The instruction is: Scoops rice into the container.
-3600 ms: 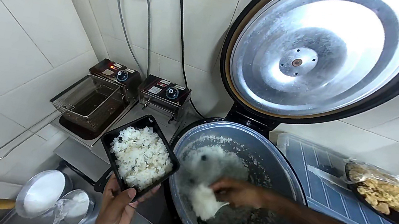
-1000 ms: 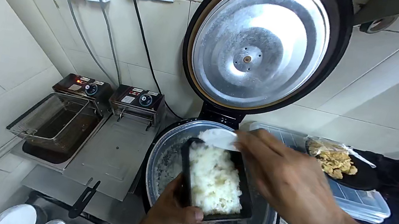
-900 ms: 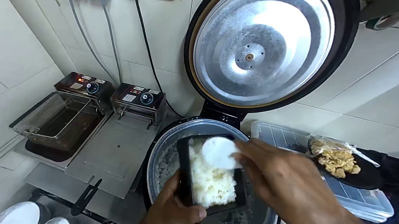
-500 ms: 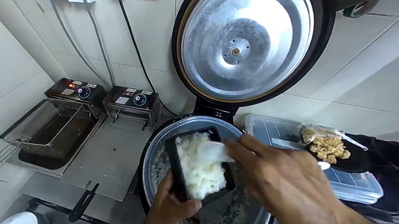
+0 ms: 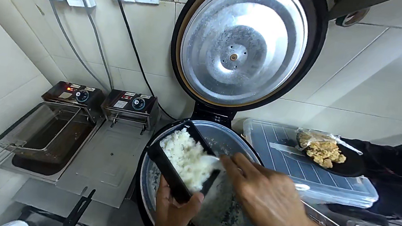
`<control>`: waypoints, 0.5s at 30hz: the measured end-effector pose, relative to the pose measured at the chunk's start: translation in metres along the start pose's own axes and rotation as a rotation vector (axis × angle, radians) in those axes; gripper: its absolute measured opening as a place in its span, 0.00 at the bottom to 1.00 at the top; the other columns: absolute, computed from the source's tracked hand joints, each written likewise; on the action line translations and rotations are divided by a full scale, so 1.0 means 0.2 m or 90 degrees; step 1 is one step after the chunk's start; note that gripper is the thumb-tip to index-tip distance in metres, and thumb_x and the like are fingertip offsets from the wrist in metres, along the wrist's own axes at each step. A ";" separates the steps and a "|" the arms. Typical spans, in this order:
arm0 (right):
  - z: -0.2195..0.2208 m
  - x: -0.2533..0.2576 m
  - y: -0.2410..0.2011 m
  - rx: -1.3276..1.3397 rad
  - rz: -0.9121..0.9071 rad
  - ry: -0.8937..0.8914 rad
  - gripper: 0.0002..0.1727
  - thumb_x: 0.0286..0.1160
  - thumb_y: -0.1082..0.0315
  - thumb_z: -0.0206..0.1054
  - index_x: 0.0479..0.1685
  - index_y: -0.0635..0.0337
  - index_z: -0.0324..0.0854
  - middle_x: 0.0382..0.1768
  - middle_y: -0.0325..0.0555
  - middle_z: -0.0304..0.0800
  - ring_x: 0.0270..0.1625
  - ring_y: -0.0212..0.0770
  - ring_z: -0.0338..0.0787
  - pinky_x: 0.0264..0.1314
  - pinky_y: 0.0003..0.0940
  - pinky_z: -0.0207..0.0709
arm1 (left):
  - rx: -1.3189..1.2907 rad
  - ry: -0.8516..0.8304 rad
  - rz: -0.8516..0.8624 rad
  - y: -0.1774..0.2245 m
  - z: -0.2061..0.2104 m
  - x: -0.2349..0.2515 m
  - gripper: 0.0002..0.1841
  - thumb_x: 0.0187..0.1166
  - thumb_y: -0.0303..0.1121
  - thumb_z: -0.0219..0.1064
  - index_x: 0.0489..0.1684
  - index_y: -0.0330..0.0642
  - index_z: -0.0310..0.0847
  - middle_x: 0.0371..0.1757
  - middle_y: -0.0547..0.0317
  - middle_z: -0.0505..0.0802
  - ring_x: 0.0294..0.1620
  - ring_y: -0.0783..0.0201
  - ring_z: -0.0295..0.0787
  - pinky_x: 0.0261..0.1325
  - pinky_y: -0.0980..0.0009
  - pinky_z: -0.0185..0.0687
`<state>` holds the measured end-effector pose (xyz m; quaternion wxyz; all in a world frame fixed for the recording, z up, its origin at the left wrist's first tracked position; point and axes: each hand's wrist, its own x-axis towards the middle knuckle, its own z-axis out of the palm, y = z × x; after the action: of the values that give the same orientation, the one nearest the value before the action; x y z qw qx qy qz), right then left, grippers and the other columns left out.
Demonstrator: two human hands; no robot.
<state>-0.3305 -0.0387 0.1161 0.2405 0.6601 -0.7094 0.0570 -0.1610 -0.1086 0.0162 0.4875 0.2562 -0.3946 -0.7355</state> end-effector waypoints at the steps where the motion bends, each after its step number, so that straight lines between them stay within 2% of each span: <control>1: 0.05 0.02 -0.01 -0.004 0.012 0.010 0.16 0.69 0.76 0.63 0.53 0.56 0.89 0.33 0.47 0.84 0.17 0.45 0.80 0.11 0.37 0.69 | 0.009 0.007 0.019 -0.01 0.02 -0.02 0.51 0.52 0.22 0.85 0.82 0.28 0.55 0.63 0.40 0.86 0.58 0.53 0.91 0.58 0.58 0.93; 4: 0.13 0.10 -0.02 -0.001 0.044 0.045 0.18 0.72 0.75 0.64 0.60 0.56 0.87 0.39 0.47 0.85 0.18 0.44 0.81 0.13 0.38 0.71 | 0.010 -0.005 0.035 -0.02 0.06 -0.06 0.50 0.54 0.20 0.84 0.81 0.28 0.54 0.62 0.40 0.86 0.59 0.54 0.91 0.58 0.60 0.93; 6: 0.13 0.14 -0.03 0.003 0.043 0.052 0.18 0.73 0.75 0.64 0.60 0.57 0.86 0.40 0.47 0.85 0.19 0.44 0.80 0.13 0.37 0.71 | -0.001 -0.014 0.013 -0.02 0.07 -0.08 0.50 0.55 0.19 0.84 0.82 0.28 0.52 0.63 0.40 0.86 0.59 0.53 0.91 0.57 0.59 0.94; 10: 0.01 0.17 -0.02 0.013 0.041 0.073 0.19 0.72 0.75 0.64 0.62 0.55 0.87 0.44 0.48 0.86 0.20 0.44 0.82 0.15 0.38 0.72 | -0.008 -0.025 -0.008 -0.02 0.05 -0.08 0.51 0.55 0.19 0.83 0.83 0.27 0.51 0.64 0.40 0.86 0.60 0.53 0.91 0.61 0.59 0.92; 13: -0.04 0.19 -0.02 0.012 -0.012 0.109 0.17 0.75 0.75 0.61 0.58 0.52 0.89 0.45 0.48 0.88 0.24 0.45 0.82 0.18 0.38 0.70 | -0.010 -0.027 -0.035 0.00 0.03 -0.08 0.51 0.56 0.19 0.83 0.83 0.27 0.51 0.65 0.40 0.86 0.61 0.53 0.90 0.61 0.58 0.92; 15: 0.03 0.20 -0.03 0.000 -0.055 0.093 0.16 0.77 0.75 0.61 0.56 0.52 0.89 0.44 0.47 0.87 0.24 0.44 0.80 0.18 0.37 0.69 | 0.003 -0.035 -0.052 0.01 0.02 -0.08 0.51 0.55 0.21 0.84 0.84 0.27 0.52 0.65 0.41 0.86 0.61 0.53 0.90 0.61 0.57 0.92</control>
<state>-0.3262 -0.0787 0.1266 0.2936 0.6840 -0.6610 0.0948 -0.1566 -0.0931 0.0190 0.4451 0.2532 -0.3988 -0.7607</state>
